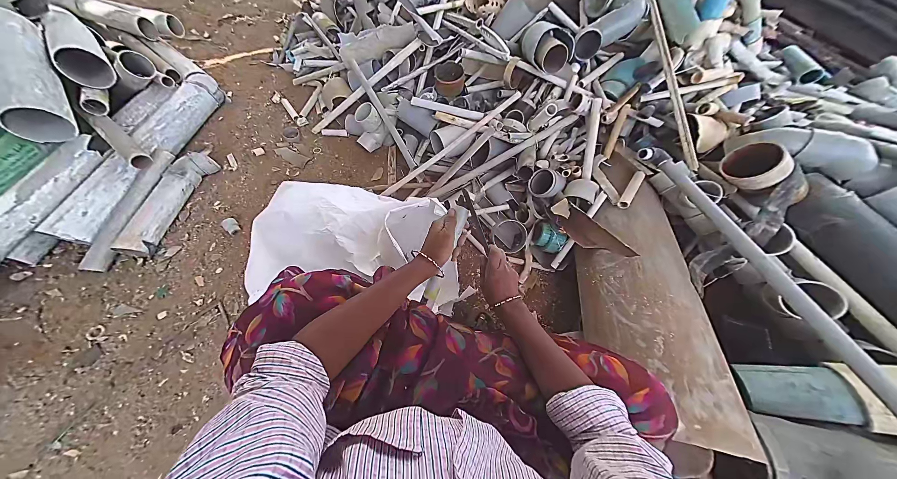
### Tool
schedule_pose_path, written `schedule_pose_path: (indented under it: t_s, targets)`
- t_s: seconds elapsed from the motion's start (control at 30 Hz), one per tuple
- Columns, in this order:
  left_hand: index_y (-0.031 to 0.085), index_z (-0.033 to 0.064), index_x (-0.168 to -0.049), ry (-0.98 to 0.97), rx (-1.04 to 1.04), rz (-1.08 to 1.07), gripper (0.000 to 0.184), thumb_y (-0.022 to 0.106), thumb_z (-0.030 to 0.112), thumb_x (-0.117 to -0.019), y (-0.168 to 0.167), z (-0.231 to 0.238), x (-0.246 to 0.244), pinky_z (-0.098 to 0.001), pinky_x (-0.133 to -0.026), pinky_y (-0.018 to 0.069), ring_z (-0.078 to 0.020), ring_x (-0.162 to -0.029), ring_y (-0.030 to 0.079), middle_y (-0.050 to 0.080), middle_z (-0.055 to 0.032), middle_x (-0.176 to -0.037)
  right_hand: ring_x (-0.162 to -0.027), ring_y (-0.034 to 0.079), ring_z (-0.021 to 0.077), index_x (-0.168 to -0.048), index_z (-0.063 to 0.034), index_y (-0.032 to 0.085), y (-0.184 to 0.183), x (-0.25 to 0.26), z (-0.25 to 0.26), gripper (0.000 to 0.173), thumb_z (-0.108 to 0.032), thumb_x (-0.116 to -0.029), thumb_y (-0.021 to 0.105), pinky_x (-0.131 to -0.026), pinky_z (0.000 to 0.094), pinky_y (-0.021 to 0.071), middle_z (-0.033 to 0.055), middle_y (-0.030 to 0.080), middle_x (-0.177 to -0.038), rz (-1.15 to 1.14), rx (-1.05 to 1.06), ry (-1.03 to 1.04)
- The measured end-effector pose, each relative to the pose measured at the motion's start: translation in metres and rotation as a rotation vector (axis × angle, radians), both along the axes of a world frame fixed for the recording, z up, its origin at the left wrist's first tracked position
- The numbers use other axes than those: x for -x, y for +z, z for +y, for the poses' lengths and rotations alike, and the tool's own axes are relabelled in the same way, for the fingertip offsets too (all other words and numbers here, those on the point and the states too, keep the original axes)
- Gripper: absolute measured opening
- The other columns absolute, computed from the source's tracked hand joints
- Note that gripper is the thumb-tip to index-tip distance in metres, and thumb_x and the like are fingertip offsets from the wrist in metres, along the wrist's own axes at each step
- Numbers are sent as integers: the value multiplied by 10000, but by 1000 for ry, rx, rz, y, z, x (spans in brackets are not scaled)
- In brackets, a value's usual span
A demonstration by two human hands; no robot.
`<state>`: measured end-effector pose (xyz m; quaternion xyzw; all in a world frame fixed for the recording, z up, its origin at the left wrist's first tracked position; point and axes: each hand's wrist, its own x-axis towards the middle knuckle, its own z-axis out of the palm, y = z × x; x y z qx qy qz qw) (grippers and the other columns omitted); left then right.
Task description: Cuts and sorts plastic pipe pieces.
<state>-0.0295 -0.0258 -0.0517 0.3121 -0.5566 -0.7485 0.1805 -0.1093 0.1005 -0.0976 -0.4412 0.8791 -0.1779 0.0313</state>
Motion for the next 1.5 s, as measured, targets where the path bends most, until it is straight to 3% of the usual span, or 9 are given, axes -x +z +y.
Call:
schedule_pose_path:
  t_s: [0.1,0.17,0.27,0.4,0.5,0.6,0.83,1.1,1.5]
  targets:
    - [537,-11,-1098,-28,46,-19,521,148,333,-1143,-8,5,0,-201,-436,402,-61,-423,409,447,11,-595,-932,710,495,-1335,141,534,13,-2,-7,372,-117,-1086,434,-795,584,558,348,649,-1183,-17,-23,-8]
    - [535,29,-1023,-112,118,-23,520,145,352,-1141,-18,14,2,-199,-446,411,-61,-428,417,449,15,-592,-895,708,496,-1320,147,537,27,-4,-12,360,-113,-1087,448,-775,590,558,347,646,-1161,8,17,-39]
    - [539,15,-1058,-146,103,-32,510,153,337,-1142,-19,15,3,-207,-455,419,-73,-436,424,449,4,-601,-880,711,499,-1270,164,565,15,0,-6,337,-91,-1070,473,-759,595,564,350,658,-1115,30,87,-46]
    - [534,-22,-1121,-4,-20,38,508,145,304,-1146,-2,-8,2,-202,-426,414,-58,-423,428,457,18,-599,-1013,702,490,-1361,145,513,3,4,7,399,-127,-1091,402,-875,593,537,333,667,-1194,-107,-41,14]
    - [537,8,-1049,-36,-27,76,503,146,310,-1144,3,-9,-1,-192,-418,409,-51,-413,429,458,24,-575,-934,712,459,-1326,183,497,11,0,10,396,-105,-1072,403,-867,564,541,318,695,-1037,-186,146,34]
    - [538,22,-1023,-65,-35,68,493,159,313,-1144,-1,-5,-1,-179,-417,405,-41,-415,429,467,30,-579,-794,706,405,-1240,195,527,17,-6,11,351,-80,-1048,426,-775,518,557,279,677,-854,-158,361,4]
    - [546,14,-1028,-85,5,72,483,172,295,-1144,-5,-2,0,-175,-422,402,-39,-417,425,462,30,-573,-952,707,453,-1349,147,475,22,-6,6,375,-111,-1087,404,-883,573,531,302,695,-1019,-211,141,-1]
    - [546,-33,-1078,-108,39,45,483,182,277,-1146,-12,2,3,-197,-431,395,-51,-425,415,454,16,-592,-963,701,484,-1367,134,473,23,-5,4,380,-116,-1089,405,-883,603,523,317,690,-1049,-180,99,-12]
    - [559,-27,-1090,-89,117,-36,498,184,295,-1146,-10,4,1,-206,-452,387,-67,-442,404,440,3,-603,-1012,695,480,-1368,130,477,23,-8,2,375,-111,-1095,386,-903,600,516,323,674,-1133,-195,0,-41]
